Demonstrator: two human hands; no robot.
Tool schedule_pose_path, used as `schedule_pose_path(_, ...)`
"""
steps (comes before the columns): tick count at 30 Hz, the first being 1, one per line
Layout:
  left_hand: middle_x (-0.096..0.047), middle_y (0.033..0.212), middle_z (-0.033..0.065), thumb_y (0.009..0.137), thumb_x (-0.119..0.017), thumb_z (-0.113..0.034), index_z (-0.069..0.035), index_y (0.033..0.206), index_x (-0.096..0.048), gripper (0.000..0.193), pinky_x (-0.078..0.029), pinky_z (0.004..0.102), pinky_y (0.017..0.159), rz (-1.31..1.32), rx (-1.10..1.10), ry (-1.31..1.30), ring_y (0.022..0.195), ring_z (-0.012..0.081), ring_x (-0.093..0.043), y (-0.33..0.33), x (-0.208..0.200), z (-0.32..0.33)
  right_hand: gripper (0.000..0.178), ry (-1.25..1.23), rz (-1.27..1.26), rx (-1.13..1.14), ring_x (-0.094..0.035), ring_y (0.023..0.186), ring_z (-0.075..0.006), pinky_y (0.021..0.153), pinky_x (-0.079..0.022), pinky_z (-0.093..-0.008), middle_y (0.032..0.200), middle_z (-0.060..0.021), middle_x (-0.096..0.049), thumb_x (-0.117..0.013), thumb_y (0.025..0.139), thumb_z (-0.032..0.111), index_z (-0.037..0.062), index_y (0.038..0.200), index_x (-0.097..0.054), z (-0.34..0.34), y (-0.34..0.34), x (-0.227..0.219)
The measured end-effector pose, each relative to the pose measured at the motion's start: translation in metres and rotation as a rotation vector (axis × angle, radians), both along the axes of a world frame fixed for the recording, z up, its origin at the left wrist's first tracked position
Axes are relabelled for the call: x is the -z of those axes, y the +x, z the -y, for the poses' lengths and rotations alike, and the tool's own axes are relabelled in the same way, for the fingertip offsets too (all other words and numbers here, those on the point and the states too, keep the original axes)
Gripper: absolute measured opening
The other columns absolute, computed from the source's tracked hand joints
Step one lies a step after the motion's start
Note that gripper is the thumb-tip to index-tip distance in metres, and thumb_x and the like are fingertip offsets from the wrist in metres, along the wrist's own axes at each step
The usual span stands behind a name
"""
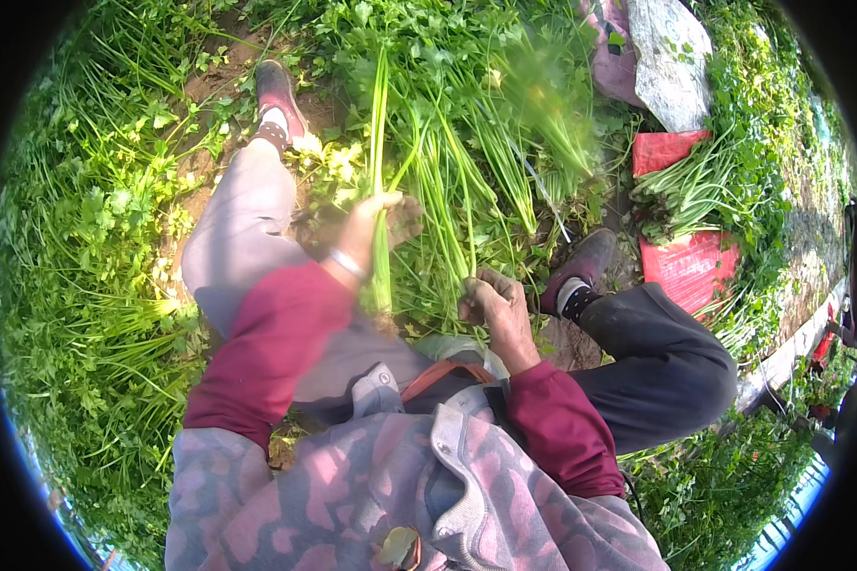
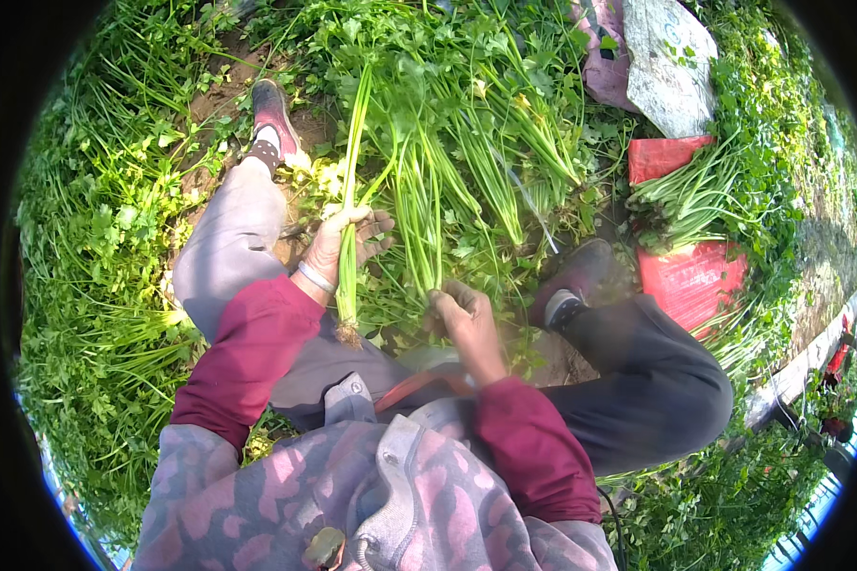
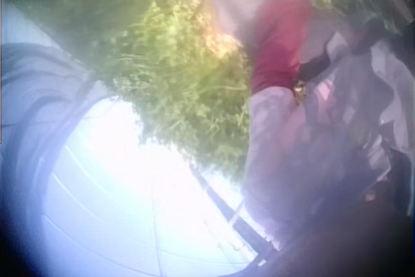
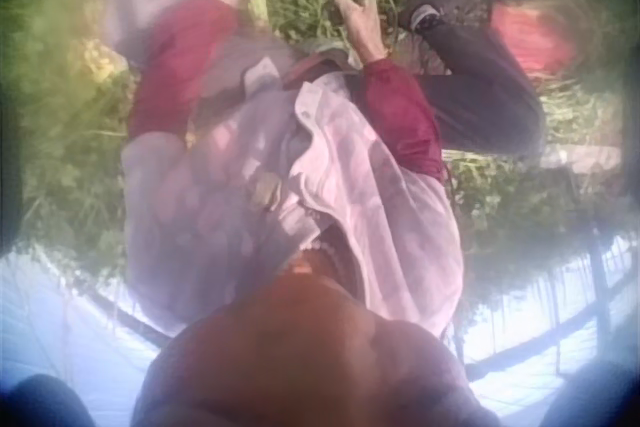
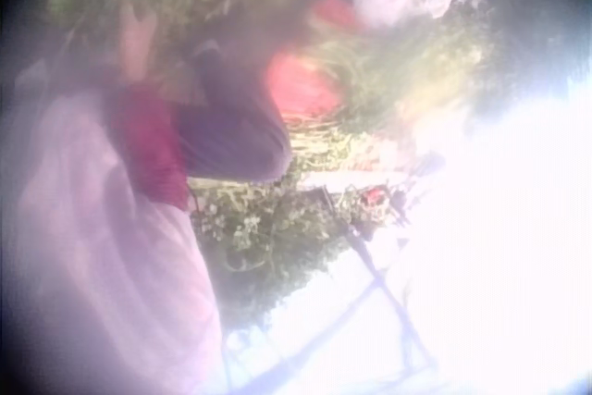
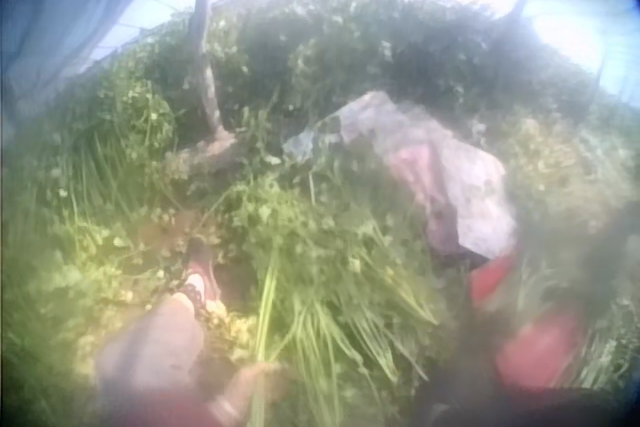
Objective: The person sits on the ground and repeatedly picks up bunches of green vegetables, trims the stems and leaves by hand, and places the trimmed portions into a red crate.
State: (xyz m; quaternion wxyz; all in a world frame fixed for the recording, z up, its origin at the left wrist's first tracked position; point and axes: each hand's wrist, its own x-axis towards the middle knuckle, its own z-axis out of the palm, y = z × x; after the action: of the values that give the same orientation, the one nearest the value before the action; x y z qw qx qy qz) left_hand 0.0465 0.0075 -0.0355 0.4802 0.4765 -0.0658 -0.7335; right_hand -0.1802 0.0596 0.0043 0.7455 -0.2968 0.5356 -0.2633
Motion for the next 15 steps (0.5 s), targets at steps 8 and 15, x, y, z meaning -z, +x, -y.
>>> schedule_pose_path(8,-0.065,0.1,0.0161,0.091,-0.06,-0.022,-0.001,0.11,-0.055,0.029,-0.058,0.0363,0.069,-0.094,0.013,0.096,0.086,0.0264,-0.067,-0.011,0.05,-0.008,0.033,-0.365,-0.199,-0.405,-0.062,0.074,-0.0443,0.068,-0.049,-0.0455,0.08,-0.0289,-0.063,-0.056,0.086,0.024,-0.0061,0.098,-0.059,-0.019,0.035,0.0)
schedule_pose_path(15,-0.051,0.079,0.0009,0.095,-0.055,-0.019,0.005,0.115,-0.049,0.032,-0.038,0.0223,0.047,-0.182,0.138,0.026,0.055,0.007,-0.043,0.013,-0.09,0.046,0.039,-0.55,0.161,-0.473,-0.06,0.072,-0.0215,0.069,-0.048,-0.0336,0.081,-0.0135,-0.064,-0.059,0.091,0.036,0.0008,0.108,-0.059,-0.016,0.036,-0.024)
